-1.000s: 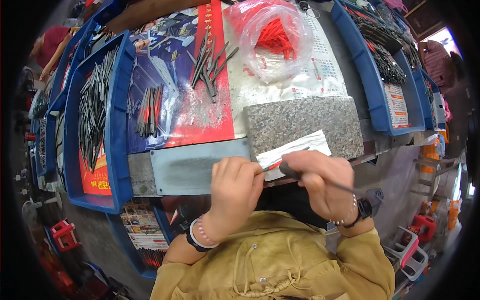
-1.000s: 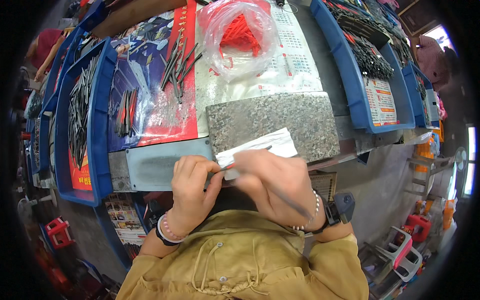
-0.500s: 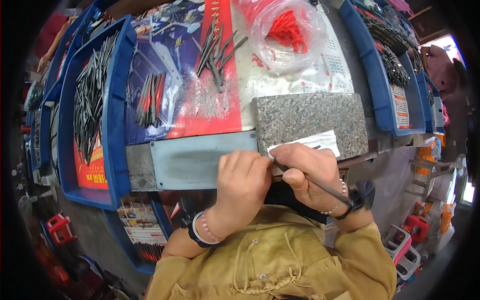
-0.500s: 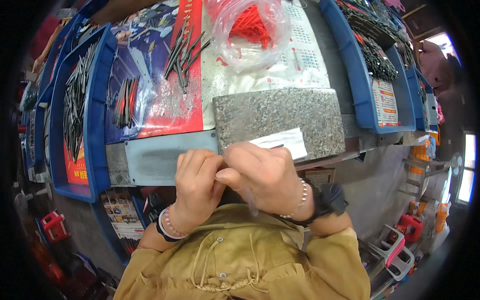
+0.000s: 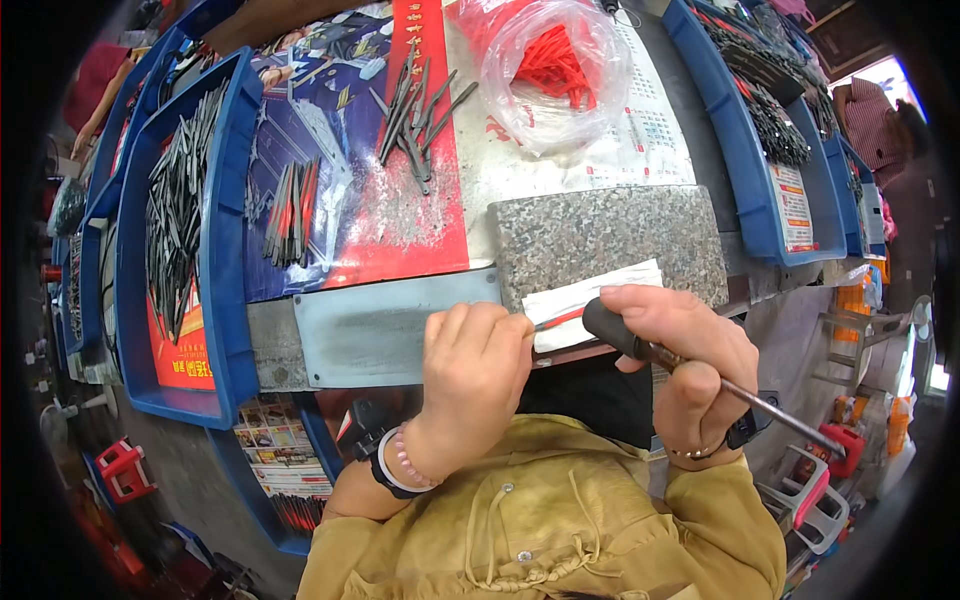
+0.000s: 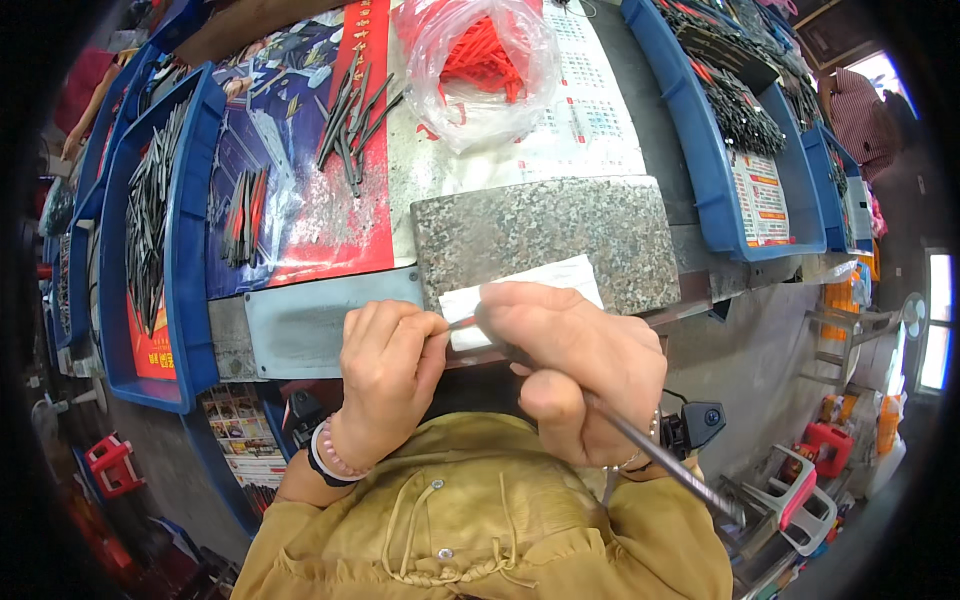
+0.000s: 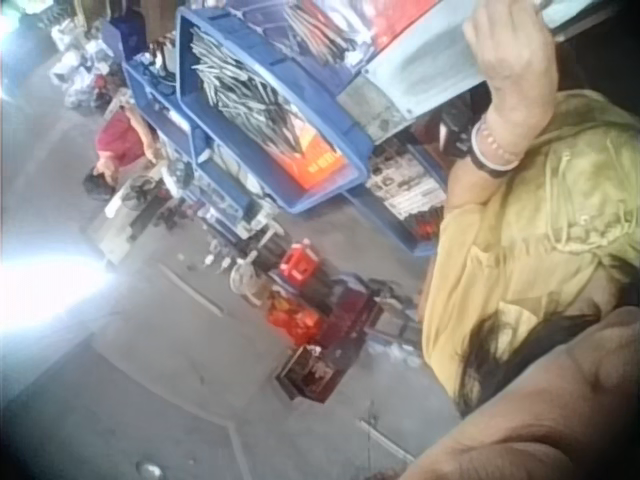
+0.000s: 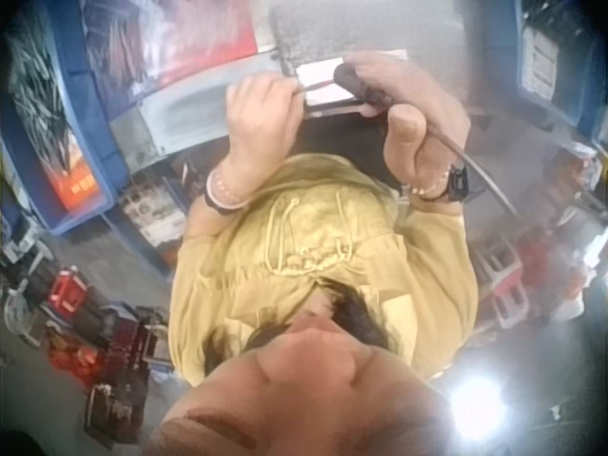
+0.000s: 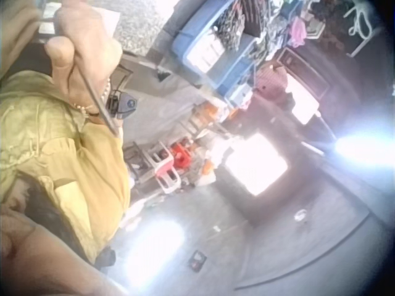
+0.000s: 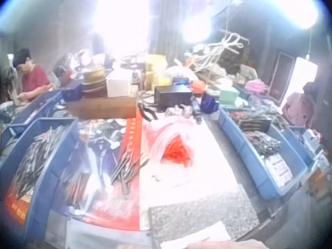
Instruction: The person repeatedly picks red and black insulated wires, slides red heat-shrink tubing onto them, and uses a metal rod to press the tubing into place. Finished assemblies are placed into a blue bin on the left. The process is repeated for multiple wires throughout the clip.
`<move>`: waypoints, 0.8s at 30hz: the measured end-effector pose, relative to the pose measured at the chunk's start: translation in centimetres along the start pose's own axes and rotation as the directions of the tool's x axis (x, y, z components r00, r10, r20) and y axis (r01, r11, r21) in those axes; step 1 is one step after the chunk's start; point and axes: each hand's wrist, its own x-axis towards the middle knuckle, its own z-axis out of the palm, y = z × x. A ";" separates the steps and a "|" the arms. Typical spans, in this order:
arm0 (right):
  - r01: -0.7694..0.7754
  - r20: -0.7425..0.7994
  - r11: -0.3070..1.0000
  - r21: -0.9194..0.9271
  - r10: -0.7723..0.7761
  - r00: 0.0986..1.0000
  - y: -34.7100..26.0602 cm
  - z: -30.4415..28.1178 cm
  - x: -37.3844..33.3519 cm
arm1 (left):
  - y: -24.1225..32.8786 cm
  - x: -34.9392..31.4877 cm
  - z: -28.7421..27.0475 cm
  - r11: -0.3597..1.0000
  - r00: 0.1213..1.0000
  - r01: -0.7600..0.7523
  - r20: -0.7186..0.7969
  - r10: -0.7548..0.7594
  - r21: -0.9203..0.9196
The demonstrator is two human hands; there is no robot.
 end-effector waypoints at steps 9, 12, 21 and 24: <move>0.114 0.130 0.987 -0.112 -0.100 0.986 1.4 3.2 2.4 | 0.2 0.3 -0.2 1.000 1.000 0.009 0.008 -0.009 0.009; 0.015 0.058 0.999 -0.048 -0.012 0.998 1.0 1.7 1.7 | 0.1 0.3 -0.2 0.999 1.000 -0.018 0.005 0.018 0.026; -0.196 -0.102 0.969 -0.147 0.182 0.978 3.1 -0.9 -0.1 | 0.1 0.9 -0.5 0.999 1.000 -0.026 0.006 0.026 0.035; -0.133 -0.308 0.991 -0.022 0.120 0.944 2.9 -2.0 -1.2 | 0.3 0.9 -0.9 0.999 1.000 -0.018 0.007 0.018 0.035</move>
